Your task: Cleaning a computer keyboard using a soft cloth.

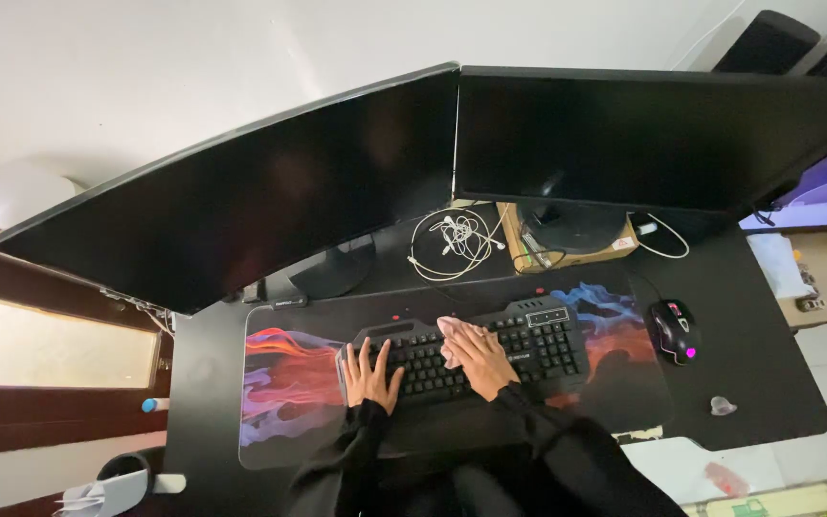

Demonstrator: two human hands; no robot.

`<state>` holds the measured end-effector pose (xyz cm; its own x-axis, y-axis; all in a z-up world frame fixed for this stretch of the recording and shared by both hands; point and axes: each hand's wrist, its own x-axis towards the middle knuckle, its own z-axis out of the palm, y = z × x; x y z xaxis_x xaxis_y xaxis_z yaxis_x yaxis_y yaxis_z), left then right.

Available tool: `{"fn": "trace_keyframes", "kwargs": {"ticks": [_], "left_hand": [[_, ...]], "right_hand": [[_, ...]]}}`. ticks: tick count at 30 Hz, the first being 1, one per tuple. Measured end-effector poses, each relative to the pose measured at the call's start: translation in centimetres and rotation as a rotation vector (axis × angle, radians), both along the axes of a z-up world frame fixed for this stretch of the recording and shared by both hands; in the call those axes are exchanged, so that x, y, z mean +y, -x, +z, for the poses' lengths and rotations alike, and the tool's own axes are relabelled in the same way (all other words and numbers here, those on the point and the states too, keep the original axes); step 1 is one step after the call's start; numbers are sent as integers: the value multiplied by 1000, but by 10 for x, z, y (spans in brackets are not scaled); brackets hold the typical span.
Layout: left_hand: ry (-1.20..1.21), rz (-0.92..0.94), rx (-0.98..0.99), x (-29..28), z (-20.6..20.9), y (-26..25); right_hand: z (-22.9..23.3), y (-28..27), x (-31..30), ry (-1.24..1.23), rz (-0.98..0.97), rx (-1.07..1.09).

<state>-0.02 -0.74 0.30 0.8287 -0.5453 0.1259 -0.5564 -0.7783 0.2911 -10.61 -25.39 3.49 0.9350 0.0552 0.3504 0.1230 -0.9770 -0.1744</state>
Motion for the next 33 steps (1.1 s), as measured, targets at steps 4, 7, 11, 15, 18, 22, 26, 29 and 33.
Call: {"fn": "trace_keyframes", "kwargs": {"ticks": [4, 7, 11, 15, 18, 22, 26, 29, 33], "left_hand": [[-13, 50, -8, -27, 24, 5], [-105, 18, 96, -48, 41, 9], [-292, -47, 361, -69, 46, 12], [-368, -29, 374, -69, 38, 15], [-307, -50, 306, -64, 26, 16], [-252, -65, 225, -63, 17, 15], [-282, -60, 250, -63, 25, 17], [-270, -49, 244, -64, 24, 18], [-279, -51, 257, -62, 23, 17]], "right_hand": [[-17, 13, -28, -35, 108, -1], [-25, 23, -52, 17, 144, 89], [-5, 36, -81, -9, 48, 177], [-12, 46, -92, -102, -31, 124], [-25, 48, -85, -221, -131, 73], [-27, 50, -69, -245, -278, 24], [-34, 66, -70, -161, -158, -10], [-37, 85, -82, -35, -52, 17], [-34, 92, -108, 64, -122, 232]]}}
